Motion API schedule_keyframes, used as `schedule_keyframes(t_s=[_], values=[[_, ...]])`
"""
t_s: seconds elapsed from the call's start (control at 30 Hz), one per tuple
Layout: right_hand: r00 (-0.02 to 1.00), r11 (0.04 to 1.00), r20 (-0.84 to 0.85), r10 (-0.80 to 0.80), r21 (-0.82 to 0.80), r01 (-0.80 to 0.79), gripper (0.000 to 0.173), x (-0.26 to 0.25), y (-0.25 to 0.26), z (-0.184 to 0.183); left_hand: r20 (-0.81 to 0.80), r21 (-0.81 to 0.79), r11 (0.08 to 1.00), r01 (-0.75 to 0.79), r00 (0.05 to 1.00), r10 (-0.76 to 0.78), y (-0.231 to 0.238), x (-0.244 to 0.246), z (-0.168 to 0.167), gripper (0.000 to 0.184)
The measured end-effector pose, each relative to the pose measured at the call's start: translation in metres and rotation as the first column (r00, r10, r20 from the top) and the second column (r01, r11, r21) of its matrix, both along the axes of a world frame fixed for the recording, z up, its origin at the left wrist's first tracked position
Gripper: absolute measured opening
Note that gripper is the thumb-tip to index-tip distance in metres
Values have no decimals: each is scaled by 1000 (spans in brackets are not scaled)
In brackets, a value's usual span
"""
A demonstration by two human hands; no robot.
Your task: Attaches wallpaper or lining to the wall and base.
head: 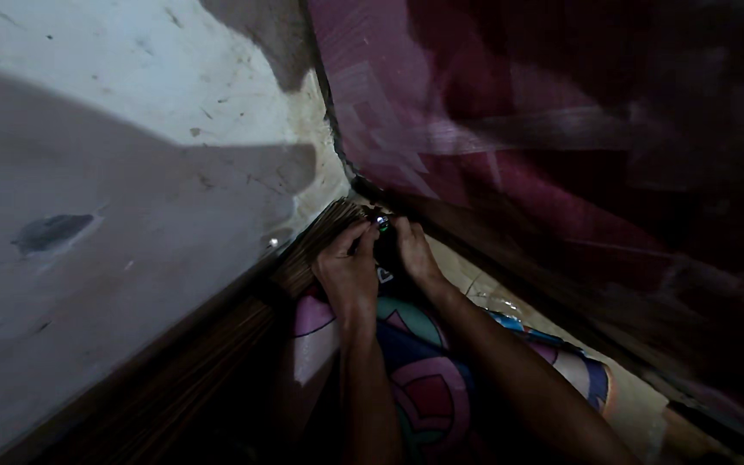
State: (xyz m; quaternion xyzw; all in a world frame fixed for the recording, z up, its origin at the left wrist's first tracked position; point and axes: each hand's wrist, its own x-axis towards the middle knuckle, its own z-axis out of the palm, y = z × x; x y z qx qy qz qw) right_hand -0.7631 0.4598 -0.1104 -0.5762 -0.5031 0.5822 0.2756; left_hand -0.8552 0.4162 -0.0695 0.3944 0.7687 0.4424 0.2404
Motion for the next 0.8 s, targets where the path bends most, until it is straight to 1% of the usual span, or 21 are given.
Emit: schedule_keyframes(t_s=[0.17,0.27,0.57,0.63,0.7,0.73,0.8], values=[[1000,1000,-18,-13,-14,13,55,0,0,0,-8,0,1000,-5,1000,5,1,0,0,7],[1000,1000,-14,-7,7,7,57,0,0,1,-11,3,1000,-8,1000,8,0,0,-1,6],[999,999,31,20,49,-21,53,0,0,1,-19,10,1000,-8,1000,8,0,0,-1,8],[1000,999,13,27,39,-28,54,0,0,1,-14,10,1000,-13,1000,14,0,0,0,8],[1000,1000,-24,5,18,-5,59,1,-1,0,20,18,1000,-10,1000,10,-1,-1,1,9],[1000,1000,-16,-12,-6,12,61,3,-1,4,36,37,999,-7,999,6,-1,-3,0,9],[997,998,82,-17,-64,22,61,14,-5,22,72,82,997,3,997,-9,-3,-5,-3,10]])
